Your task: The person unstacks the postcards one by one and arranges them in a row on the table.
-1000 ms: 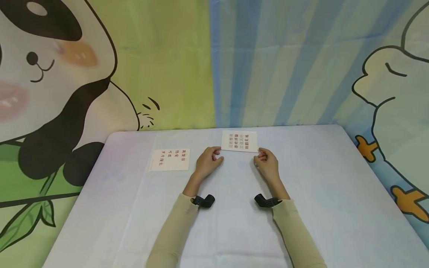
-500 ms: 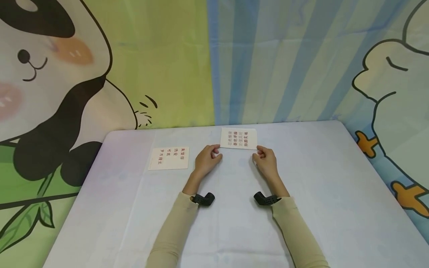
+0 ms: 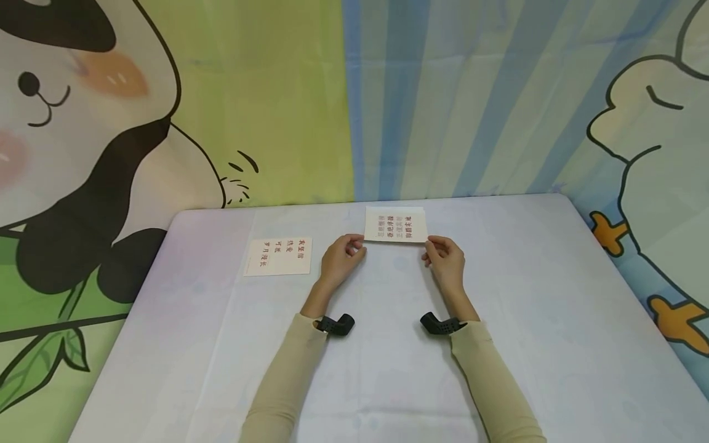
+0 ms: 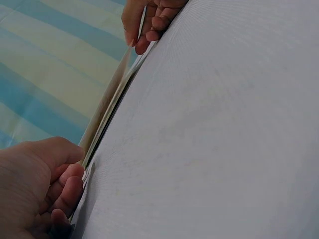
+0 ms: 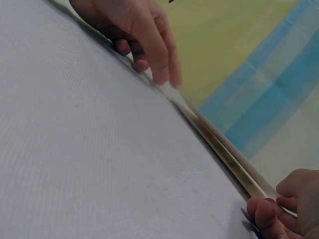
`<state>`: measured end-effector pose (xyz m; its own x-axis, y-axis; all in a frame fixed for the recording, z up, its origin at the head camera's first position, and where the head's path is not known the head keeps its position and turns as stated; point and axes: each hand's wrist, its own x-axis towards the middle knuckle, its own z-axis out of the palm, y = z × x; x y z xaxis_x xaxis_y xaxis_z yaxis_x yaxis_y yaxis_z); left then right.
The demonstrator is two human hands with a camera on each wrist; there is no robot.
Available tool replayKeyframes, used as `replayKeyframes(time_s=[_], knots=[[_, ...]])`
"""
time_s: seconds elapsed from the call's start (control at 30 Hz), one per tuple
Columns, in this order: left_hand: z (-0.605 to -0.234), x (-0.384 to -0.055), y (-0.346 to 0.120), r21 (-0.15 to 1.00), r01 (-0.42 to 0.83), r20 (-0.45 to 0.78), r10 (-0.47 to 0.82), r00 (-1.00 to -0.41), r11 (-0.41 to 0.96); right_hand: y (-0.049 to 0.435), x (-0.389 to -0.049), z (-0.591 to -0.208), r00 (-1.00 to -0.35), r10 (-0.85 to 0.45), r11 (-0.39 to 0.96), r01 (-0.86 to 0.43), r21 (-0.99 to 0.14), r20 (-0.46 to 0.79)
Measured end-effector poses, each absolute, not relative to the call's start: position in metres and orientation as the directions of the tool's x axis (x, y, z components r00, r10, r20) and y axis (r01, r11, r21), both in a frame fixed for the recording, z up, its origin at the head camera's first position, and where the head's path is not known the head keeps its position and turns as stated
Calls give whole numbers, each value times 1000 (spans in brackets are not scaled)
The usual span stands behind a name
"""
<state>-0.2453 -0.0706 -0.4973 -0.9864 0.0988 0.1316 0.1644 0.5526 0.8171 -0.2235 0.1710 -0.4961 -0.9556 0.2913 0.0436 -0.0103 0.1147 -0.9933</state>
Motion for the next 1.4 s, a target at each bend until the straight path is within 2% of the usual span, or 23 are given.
replayKeyframes(time_s=[0.23, 0.5, 0.87, 1.17, 1.4], knots=[[-497, -244, -71, 827, 143, 108, 95, -990, 544, 170, -221, -496, -953, 304, 92, 16, -996, 12], [-499, -243, -72, 870, 148, 133, 66, -989, 470, 170, -219, -497, -951, 309, 91, 11, -996, 18], [-500, -245, -72, 870, 134, 126, 50, -991, 475, 170, -221, -495, -959, 282, 111, 37, -993, -5], [-500, -245, -73, 890, 142, 138, 41, -990, 433, 170, -220, -483, -966, 254, 52, 71, -996, -56], [-499, -248, -72, 876, 149, 141, 51, -989, 459, 171, -224, -492, -967, 254, 49, 32, -998, -18]])
